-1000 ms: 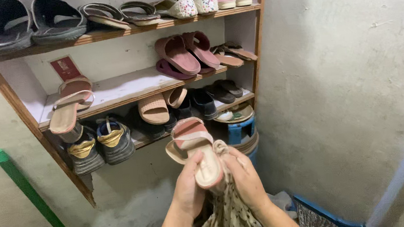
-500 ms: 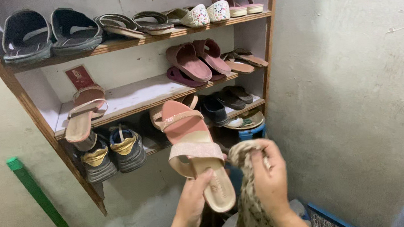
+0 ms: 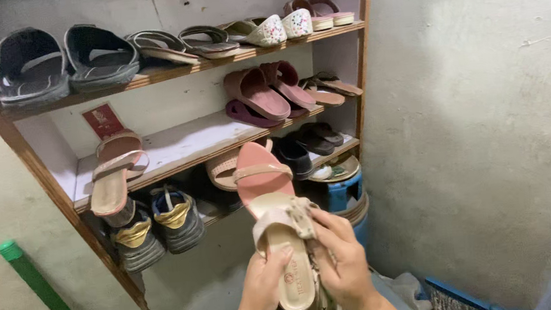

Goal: The person wipes various pairs of shoes and sandals with a cloth while they are on or taken from a multi-tier wooden shoe rack.

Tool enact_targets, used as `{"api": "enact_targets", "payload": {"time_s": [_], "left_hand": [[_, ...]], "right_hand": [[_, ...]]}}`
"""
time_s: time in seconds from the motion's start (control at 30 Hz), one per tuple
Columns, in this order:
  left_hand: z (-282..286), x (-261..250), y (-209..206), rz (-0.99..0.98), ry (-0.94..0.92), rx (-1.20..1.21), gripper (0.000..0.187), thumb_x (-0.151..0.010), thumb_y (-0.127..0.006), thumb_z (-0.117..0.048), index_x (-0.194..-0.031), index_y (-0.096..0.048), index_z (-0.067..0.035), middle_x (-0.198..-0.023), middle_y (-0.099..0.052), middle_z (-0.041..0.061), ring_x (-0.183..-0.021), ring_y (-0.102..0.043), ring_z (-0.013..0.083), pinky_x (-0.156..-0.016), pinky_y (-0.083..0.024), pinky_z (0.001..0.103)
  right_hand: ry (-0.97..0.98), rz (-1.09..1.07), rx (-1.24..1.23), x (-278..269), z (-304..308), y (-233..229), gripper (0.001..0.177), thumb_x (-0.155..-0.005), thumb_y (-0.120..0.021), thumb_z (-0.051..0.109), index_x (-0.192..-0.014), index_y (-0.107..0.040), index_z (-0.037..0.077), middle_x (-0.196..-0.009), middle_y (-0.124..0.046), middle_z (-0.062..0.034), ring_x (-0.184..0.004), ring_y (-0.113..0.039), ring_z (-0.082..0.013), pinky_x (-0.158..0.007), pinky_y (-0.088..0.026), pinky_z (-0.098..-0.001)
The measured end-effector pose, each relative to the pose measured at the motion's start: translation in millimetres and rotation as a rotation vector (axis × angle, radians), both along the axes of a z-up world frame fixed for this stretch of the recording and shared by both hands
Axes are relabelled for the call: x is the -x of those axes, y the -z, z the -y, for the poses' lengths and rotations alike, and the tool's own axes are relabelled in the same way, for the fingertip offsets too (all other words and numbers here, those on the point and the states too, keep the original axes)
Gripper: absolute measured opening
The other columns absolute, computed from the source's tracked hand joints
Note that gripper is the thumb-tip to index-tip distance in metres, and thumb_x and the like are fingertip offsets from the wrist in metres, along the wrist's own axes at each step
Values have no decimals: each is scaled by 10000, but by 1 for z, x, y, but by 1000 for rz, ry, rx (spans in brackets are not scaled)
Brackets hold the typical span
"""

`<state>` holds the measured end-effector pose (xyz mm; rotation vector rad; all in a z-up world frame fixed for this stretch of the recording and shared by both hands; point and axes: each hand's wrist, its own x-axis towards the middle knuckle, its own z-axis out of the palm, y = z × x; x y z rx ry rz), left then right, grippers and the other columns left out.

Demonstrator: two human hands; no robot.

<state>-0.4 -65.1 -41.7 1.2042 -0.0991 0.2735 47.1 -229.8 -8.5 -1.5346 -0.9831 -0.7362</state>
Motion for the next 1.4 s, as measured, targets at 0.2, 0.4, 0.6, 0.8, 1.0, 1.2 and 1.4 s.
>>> {"api": "enact_targets", "payload": {"time_s": [0.2, 0.4, 0.6, 0.8, 1.0, 1.2, 1.4], "left_hand": [[-19, 2, -16, 193, -344, -423, 256, -943, -621, -198, -1051, -713, 15, -828, -722, 82, -726, -653, 159, -657, -558, 342], [-15, 16, -41, -123, -679, -1398, 345, -855, -672, -348, -1007, -684, -39, -877, -727, 186, -858, -704, 359, -754, -573, 467], [-30, 26, -54, 29, -796, -1324, 296, -837, -648, -269, -1068, -697, -92, -941, -754, 129, -851, -706, 369, -717, -558, 504], [-29, 27, -60, 97, -906, -1424, 390, -774, -682, -263, -1086, -698, -30, -1173, -725, 209, -816, -711, 368, -679, -588, 478], [-24, 30, -55, -5, -693, -1448, 265, -825, -702, -328, -880, -733, -71, -908, -753, 159, -861, -709, 385, -750, -574, 504], [-15, 42, -68, -171, -587, -1025, 339, -831, -613, -360, -1037, -735, -120, -918, -746, 186, -851, -699, 432, -758, -545, 538], [-26, 45, -63, -310, -515, -989, 405, -842, -606, -444, -905, -733, -64, -852, -761, 186, -889, -724, 406, -784, -567, 503]], "right_hand": [[55, -455, -93, -16, 4, -1, 275, -881, -641, 6, -1122, -773, 24, -1241, -722, -127, -1012, -709, -275, -858, -562, -359], [75, 346, 14, 29, -23, -39, 325, -830, -653, 16, -1131, -750, 90, -1258, -643, -91, -1136, -617, -267, -978, -487, -362], [360, 355, 237, 7, -31, -32, 383, -826, -631, -39, -1110, -809, 147, -1183, -708, 12, -1089, -589, -226, -971, -489, -353], [288, 442, 28, 20, -35, -27, 346, -840, -641, -5, -1141, -769, 109, -1237, -654, -9, -1133, -548, -255, -977, -483, -363], [321, 515, 246, 35, -53, -20, 338, -800, -672, 68, -1122, -767, 104, -1270, -671, -47, -1181, -555, -295, -993, -472, -418], [267, 48, 49, -11, -54, -1, 400, -808, -605, -58, -1147, -775, 71, -1260, -693, -87, -1119, -615, -284, -980, -502, -358], [106, -121, -191, -6, -48, -4, 414, -895, -519, -111, -1226, -715, 41, -1333, -649, -115, -1190, -653, -268, -1010, -520, -341]]}}
